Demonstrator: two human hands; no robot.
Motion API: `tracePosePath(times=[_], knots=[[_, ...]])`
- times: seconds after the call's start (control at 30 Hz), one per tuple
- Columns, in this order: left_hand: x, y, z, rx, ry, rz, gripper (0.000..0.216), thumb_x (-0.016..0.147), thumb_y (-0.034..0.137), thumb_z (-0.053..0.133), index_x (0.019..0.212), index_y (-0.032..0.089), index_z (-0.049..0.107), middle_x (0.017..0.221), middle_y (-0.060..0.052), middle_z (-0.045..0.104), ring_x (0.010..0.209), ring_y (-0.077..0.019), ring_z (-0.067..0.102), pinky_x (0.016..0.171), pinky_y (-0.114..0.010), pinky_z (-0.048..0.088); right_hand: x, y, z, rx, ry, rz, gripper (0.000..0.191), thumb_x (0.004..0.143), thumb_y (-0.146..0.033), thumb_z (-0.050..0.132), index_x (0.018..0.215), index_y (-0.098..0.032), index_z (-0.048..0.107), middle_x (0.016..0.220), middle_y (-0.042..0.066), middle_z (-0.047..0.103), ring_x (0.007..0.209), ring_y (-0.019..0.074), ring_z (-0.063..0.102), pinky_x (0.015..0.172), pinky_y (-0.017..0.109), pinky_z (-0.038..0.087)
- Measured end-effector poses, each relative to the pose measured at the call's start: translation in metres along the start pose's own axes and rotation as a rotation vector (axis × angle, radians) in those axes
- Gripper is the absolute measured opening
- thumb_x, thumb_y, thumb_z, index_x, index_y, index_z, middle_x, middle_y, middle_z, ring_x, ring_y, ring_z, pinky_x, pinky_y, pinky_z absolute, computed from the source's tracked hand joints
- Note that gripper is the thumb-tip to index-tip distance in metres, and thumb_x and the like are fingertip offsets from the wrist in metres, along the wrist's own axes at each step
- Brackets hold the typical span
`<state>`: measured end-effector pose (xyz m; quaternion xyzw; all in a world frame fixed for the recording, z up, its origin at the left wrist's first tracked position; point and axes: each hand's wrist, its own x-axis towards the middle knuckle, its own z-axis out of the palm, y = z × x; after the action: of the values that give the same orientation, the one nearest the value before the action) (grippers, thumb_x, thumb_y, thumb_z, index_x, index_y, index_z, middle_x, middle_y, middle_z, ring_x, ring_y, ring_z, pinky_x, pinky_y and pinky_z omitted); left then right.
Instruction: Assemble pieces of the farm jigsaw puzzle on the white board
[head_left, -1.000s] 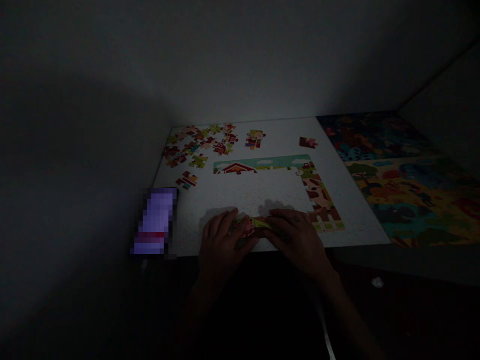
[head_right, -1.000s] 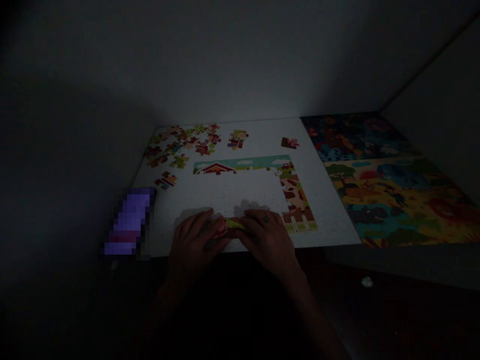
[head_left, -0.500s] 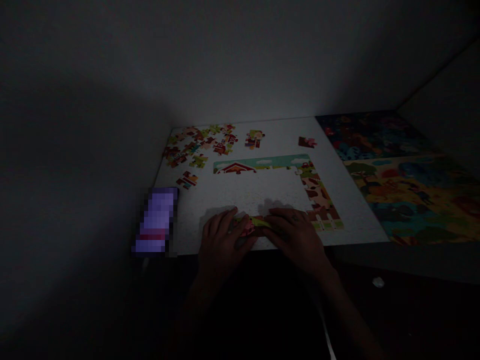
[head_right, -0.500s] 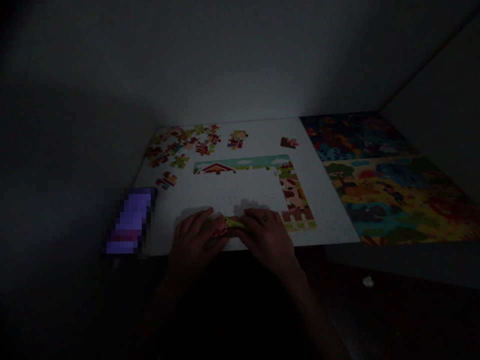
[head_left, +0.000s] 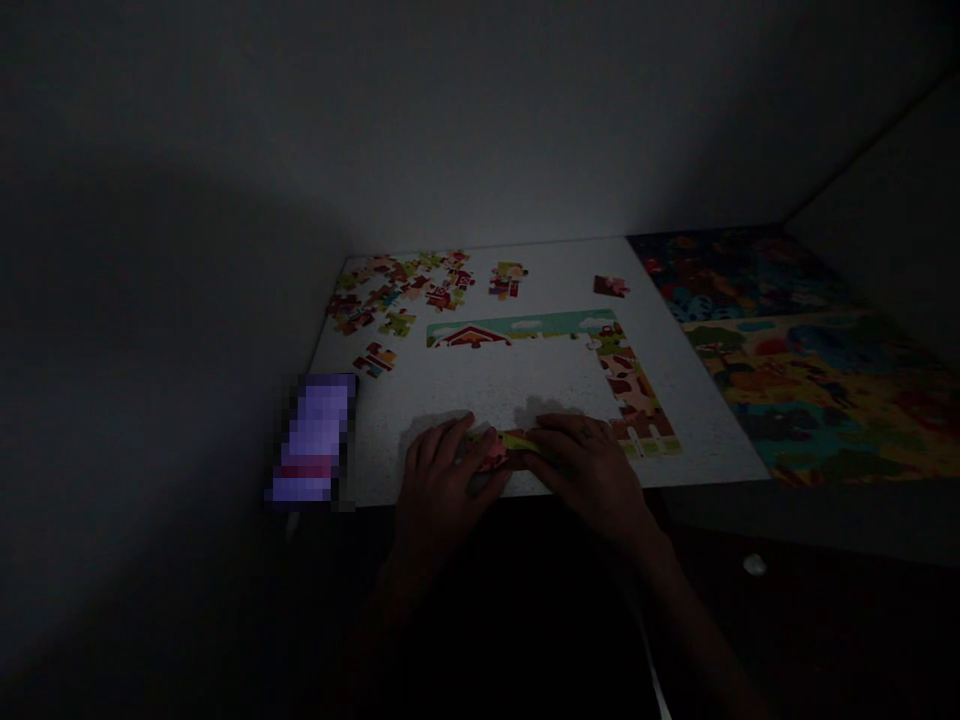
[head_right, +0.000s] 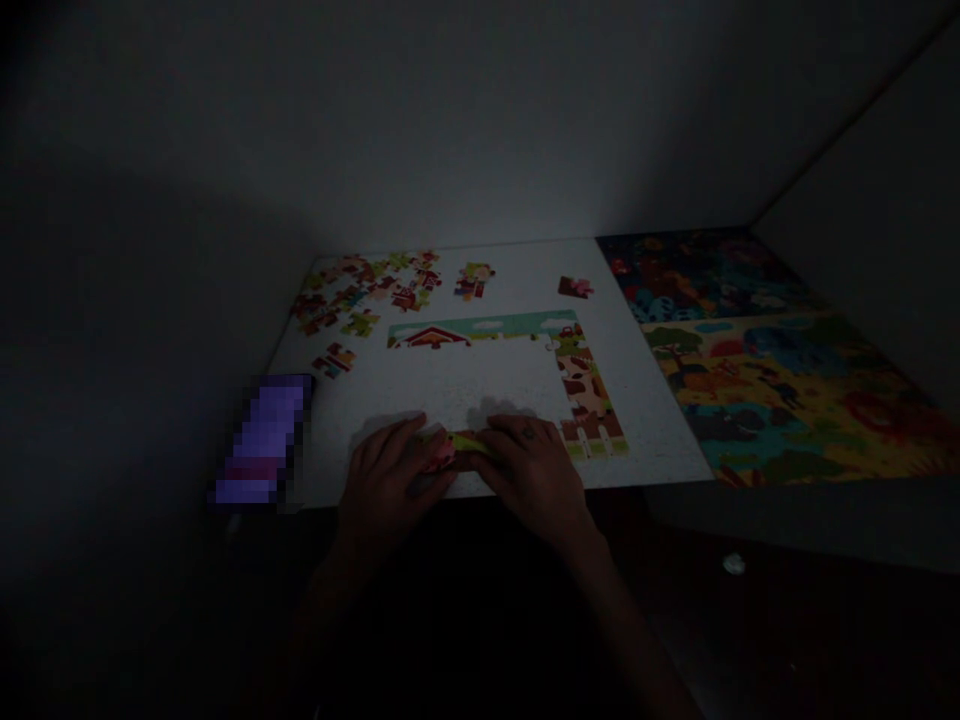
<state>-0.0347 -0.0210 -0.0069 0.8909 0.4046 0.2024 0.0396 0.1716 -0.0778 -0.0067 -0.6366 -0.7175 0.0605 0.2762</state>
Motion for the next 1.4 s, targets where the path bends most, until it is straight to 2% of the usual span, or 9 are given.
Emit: tracePosePath(times=[0.77,1.1,1.4], knots=[[0.0009,0.0020,-0.0034,-0.014,-0.002,-0.013,0.039,0.088,0.042,0.062,0.123,0.025,0.065,0.135,-0.010,0.059,0.120,-0.0300,0.053,0.101,-0.049,0.042,-0.0008,0.0018,0.0013,-0.012,-0.009,0.002,0.023,0.092,-0.036,0.061,0.110,-0.025,0.069,0.118,0.008,0.067,0.107,0.0263,0.060,0.091,0.046,0.048],[-0.0011,0.0004,-0.0044,-0.028,-0.019,-0.003,0.045,0.090,0.044,0.060,0.131,0.027,0.060,0.138,-0.009,0.056,0.122,-0.0298,0.052,0.102,-0.049,0.042,-0.0014,0.0033,0.0021,-0.008,0.010,-0.017,0.027,0.092,-0.039,0.060,0.113,-0.025,0.068,0.117,0.008,0.067,0.107,0.0267,0.060,0.091,0.047,0.048],[-0.0036,-0.0019,-0.0056,-0.086,0.016,0.042,0.028,0.094,0.028,0.054,0.118,0.030,0.068,0.132,-0.007,0.059,0.117,-0.0255,0.054,0.098,-0.045,0.044,-0.0006,0.0010,0.0001,-0.001,-0.009,0.005,0.024,0.092,-0.035,0.061,0.112,-0.025,0.068,0.119,0.008,0.067,0.108,0.0264,0.060,0.091,0.046,0.048]])
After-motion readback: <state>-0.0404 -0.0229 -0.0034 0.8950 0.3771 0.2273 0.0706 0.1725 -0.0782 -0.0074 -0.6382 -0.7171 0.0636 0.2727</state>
